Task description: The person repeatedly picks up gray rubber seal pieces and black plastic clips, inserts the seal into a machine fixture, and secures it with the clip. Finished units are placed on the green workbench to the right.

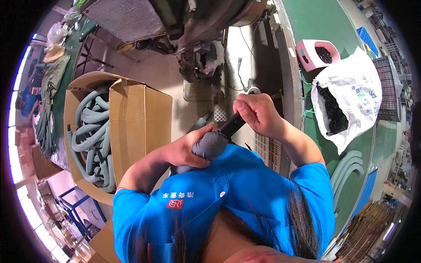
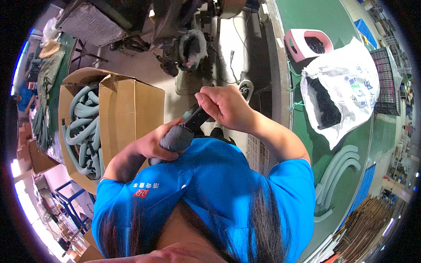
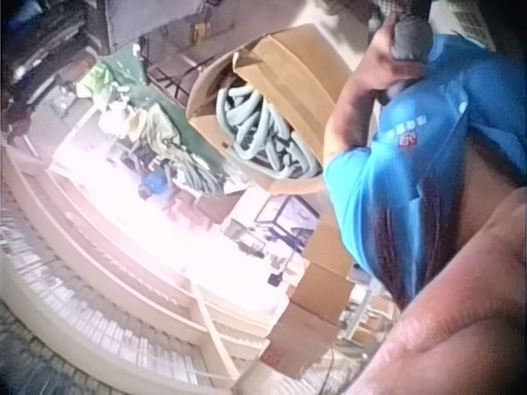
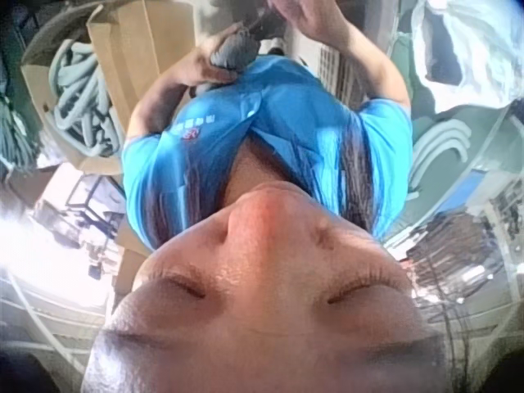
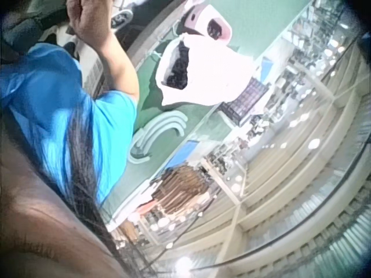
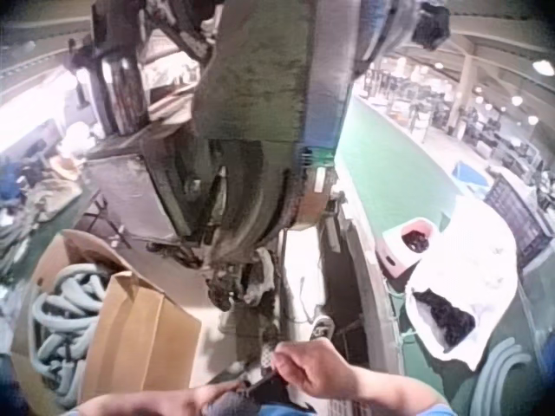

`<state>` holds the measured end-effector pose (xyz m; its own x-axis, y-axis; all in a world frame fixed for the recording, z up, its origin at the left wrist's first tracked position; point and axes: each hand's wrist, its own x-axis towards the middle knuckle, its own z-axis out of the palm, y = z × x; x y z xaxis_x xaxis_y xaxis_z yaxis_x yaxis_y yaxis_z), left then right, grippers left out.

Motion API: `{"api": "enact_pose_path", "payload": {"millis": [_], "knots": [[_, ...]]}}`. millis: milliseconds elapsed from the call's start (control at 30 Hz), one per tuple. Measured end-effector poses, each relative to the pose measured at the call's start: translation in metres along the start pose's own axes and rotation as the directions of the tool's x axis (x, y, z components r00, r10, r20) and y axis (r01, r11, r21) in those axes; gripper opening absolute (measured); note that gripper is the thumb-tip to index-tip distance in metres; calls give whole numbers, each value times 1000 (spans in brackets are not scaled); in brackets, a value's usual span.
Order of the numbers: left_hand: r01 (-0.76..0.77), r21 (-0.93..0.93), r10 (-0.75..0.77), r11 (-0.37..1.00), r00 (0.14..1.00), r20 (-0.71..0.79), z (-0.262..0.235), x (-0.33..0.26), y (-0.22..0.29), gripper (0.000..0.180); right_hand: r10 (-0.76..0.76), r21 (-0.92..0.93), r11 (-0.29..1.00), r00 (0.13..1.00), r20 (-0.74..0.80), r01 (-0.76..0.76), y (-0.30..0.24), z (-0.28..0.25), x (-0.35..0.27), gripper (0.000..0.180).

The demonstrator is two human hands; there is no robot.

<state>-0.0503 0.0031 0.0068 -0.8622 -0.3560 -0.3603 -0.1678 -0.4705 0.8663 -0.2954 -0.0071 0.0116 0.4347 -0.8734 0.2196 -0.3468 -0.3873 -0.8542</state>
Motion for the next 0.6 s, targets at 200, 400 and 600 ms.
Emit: {"api": "enact_pose_path", "payload": {"millis": [200,400,600], "knots": [[-2,-175,-7,985,999,-52,-37,-10,-16,60,14,31,999,999,-36,-13,24,29,31,27],[-61,-418,56,907,998,-25,-115,9,-29,61,98,38,995,989,-110,-95,95,55,99,22],[-176,-275,128,945,975,-183,-165,18,-3,62,-208,-283,953,914,-347,110,131,70,168,19]]}}
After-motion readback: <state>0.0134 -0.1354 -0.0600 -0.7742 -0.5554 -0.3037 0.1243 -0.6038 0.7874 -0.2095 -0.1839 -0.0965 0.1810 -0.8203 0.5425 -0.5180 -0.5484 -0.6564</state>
